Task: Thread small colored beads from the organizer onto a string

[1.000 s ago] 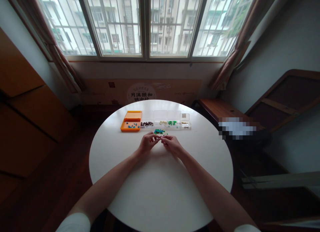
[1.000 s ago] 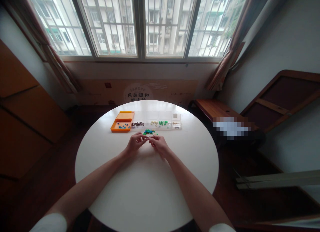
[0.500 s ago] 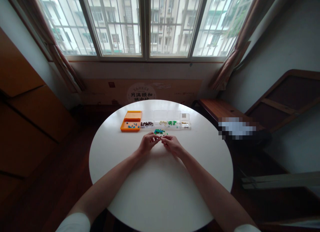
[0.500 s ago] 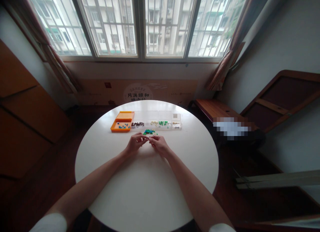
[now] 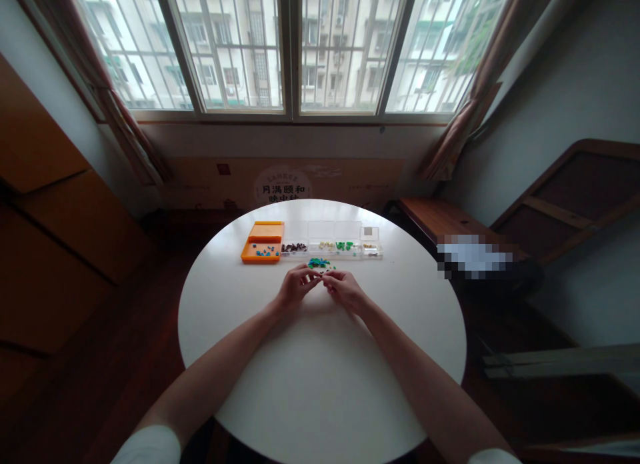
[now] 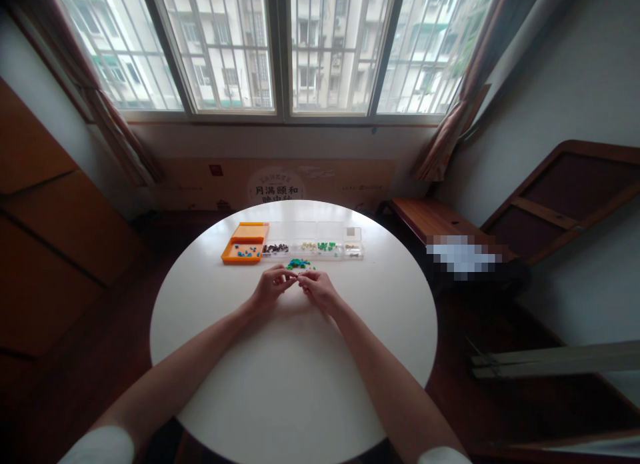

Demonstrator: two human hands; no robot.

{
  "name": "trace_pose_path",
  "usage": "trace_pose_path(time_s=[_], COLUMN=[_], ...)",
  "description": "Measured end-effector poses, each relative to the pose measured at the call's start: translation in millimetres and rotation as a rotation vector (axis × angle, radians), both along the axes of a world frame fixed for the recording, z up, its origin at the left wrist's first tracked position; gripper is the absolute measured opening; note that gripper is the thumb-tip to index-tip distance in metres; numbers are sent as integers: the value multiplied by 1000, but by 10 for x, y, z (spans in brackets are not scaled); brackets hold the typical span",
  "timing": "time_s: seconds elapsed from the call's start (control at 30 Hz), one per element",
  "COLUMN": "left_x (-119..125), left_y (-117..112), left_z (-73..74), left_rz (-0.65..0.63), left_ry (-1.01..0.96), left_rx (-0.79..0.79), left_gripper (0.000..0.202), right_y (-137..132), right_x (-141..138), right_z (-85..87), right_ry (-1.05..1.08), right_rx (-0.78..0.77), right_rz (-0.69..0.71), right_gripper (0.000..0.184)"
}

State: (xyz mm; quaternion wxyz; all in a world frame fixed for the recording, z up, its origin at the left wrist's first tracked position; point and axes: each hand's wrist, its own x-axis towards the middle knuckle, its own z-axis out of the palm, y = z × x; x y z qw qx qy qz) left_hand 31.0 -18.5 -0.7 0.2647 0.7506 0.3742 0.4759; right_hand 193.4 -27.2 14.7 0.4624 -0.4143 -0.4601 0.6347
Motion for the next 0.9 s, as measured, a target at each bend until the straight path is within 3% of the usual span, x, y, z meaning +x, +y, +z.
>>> trace_pose_path(time_s=[0.9], left_x=[1], left_y=[7], left_z=[-10], left_rz=[-5], left_ry=[-5], left_rx=[13], left_gripper=[19], right_y=[18], right_x=[9], right_z=[-30], right_ry=[7], right_rx=[3], right_rz=[-7], right_gripper=[27])
